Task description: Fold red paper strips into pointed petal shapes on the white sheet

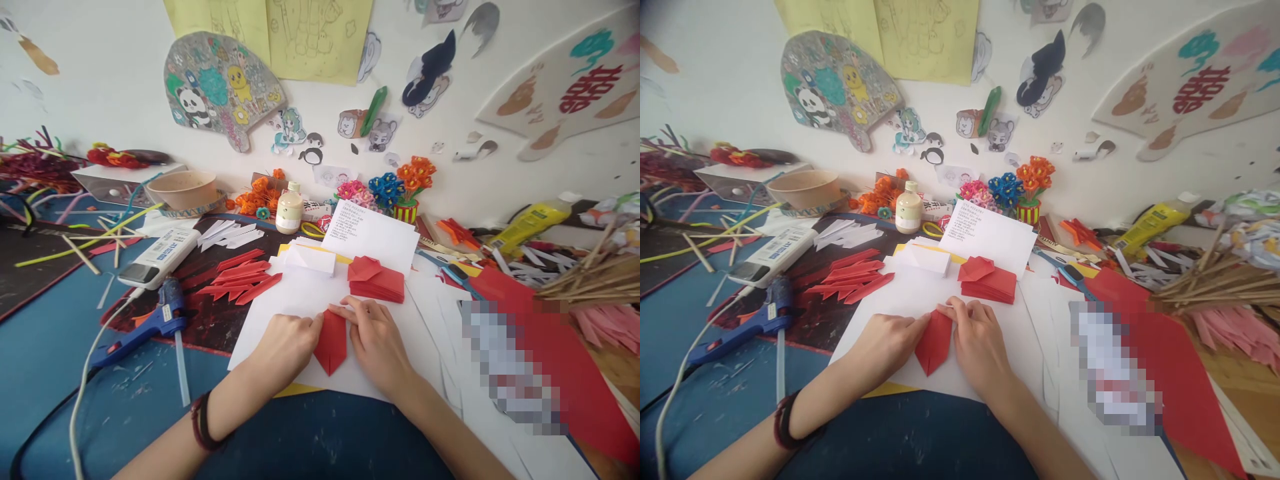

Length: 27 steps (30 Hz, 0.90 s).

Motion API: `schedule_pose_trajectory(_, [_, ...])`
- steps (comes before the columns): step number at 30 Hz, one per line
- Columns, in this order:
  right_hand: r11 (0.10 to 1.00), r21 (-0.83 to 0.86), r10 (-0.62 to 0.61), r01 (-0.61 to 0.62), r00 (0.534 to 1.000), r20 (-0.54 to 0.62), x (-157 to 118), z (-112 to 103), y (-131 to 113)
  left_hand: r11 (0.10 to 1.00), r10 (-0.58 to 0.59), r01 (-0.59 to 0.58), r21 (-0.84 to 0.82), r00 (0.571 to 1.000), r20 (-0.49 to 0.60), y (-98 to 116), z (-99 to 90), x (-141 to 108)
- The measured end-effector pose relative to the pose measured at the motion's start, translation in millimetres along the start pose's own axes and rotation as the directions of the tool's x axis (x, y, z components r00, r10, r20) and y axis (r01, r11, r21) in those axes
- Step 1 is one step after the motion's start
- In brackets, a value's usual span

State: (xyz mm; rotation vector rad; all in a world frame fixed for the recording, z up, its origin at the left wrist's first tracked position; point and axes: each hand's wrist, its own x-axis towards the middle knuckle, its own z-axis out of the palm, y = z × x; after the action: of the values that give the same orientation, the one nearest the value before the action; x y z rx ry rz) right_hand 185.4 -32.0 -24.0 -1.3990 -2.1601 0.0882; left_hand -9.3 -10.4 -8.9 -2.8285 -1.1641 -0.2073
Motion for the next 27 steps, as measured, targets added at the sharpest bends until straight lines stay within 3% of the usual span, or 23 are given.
schedule_pose_trajectory(6, [1.000,-0.005,-0.003,0.003,1.000,0.022,1.1,0.0,-1.8,1.000,-0.012,0.012,0.003,1.000,-0.016,3.9,-0.9,-1.2])
schedule_pose_trajectory(11, [0.998,0.057,-0.011,0.006,0.996,0.085,-0.4,-1.7,-0.4,1.000,0.027,-0.023,0.017,0.970,-0.240,2.5,3.7,-3.2])
schedule_pose_trajectory(15, [0.977,0.178,0.129,-0.120,0.991,-0.043,-1.6,1.0,5.0,0.999,0.025,-0.007,0.046,0.915,-0.402,-0.3,2.8,-1.5])
schedule_pose_trajectory(19, [0.957,0.195,0.247,-0.212,0.953,-0.174,2.5,5.8,10.5,0.999,-0.005,0.022,0.048,0.941,-0.340,-1.8,-0.3,3.5])
schedule_pose_trajectory(23, [0.965,0.172,0.222,-0.198,0.966,-0.131,8.5,7.8,9.5,1.000,0.003,0.001,0.017,0.970,-0.242,-3.1,0.0,6.7])
schedule_pose_trajectory(27, [0.956,0.213,0.229,-0.202,0.967,-0.109,10.4,7.0,3.2,1.000,0.002,0.000,0.006,0.977,-0.215,-3.6,1.5,7.1])
